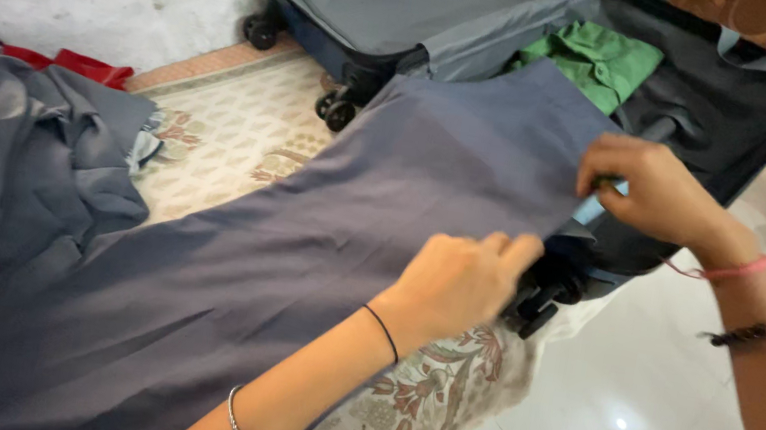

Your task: The person folds a pair of trousers on a bed and then packs it into a suitcase alongside other folded shirts.

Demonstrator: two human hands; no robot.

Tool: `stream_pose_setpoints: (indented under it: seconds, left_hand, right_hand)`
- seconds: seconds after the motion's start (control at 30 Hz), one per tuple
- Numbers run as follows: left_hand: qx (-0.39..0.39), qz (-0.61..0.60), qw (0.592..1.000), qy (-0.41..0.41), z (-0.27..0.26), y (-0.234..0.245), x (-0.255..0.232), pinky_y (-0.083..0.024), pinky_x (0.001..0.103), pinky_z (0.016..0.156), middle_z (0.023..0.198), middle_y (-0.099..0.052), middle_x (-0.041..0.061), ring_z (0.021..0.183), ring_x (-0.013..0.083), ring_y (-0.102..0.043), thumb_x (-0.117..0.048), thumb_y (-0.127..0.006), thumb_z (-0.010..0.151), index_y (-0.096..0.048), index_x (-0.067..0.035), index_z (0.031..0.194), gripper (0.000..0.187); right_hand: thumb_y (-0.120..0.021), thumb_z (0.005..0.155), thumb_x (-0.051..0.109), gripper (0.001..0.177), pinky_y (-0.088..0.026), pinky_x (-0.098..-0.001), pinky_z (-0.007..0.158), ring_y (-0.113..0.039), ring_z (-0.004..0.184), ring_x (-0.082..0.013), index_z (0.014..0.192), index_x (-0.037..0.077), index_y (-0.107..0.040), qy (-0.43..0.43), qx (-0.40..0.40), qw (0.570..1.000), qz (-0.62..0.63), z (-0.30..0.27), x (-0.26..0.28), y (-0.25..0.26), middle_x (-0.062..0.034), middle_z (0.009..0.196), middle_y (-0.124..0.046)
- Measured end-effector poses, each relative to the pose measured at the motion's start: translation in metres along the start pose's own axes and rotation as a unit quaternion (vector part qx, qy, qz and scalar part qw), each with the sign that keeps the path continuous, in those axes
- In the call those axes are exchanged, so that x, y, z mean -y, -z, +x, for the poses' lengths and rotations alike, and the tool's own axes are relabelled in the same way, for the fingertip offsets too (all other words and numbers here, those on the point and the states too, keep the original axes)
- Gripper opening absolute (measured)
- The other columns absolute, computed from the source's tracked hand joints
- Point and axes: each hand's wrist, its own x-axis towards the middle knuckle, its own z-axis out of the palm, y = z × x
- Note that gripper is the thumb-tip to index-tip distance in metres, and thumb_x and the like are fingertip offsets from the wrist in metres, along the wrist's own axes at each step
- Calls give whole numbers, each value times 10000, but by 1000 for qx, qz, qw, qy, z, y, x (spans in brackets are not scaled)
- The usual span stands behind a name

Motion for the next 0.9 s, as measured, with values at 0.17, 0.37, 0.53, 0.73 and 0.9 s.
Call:
stream_pose_setpoints:
  seconds: [0.17, 0.37, 0.53, 0.73, 0.9]
  left_hand:
    - [-140, -38, 989, 24, -6, 22, 47, -536, 450, 808, 987, -692, 115, 950, 336, -655, -164, -646, 929, -661, -114, 1053, 135]
    - [-187, 60, 970, 141, -24, 46, 176, -467, 472, 977, 1201, -623, 185, 1131, 401, -576, -44, -647, 868, -628, -56, 1182, 315]
    - [-155, 132, 967, 152, -67, 38, 190, -423, 494, 1017, 1329, -550, 201, 1219, 408, -514, -127, -699, 831, -571, -53, 1284, 477]
    - [-136, 191, 950, 207, -101, 29, 180, -327, 536, 1105, 1472, -500, 139, 1349, 360, -448, -275, -684, 903, -502, -80, 1441, 600]
    - [-159, 189, 947, 208, -108, 27, 180, -257, 593, 1135, 1505, -468, 154, 1392, 373, -394, -282, -674, 909, -500, -91, 1446, 596]
  right_hand:
    - [-584, 864, 63, 249, -581, -371, 795, -755, 856, -255, 1040, 73, -759, -36, -11, 999, 35, 30, -1, 0, -90, 1000, -783]
    - [-560, 852, 9, 313, -502, -448, 949, -631, 1105, -364, 1110, 68, -727, 205, -56, 976, -39, 136, 36, -34, -130, 1174, -690]
    - [-565, 856, 10, 375, -501, -463, 924, -615, 1148, -367, 1185, 114, -712, 178, -44, 980, -74, 211, 69, -63, -107, 1194, -689]
    - [-625, 952, 143, 193, -532, -444, 864, -697, 1001, -328, 1100, 136, -749, 88, 6, 996, 1, 236, 66, -81, -81, 1051, -763]
    - [-704, 879, 195, 180, -546, -423, 841, -716, 929, -301, 1037, 128, -757, 106, 4, 994, 20, 236, 55, -80, -78, 986, -768]
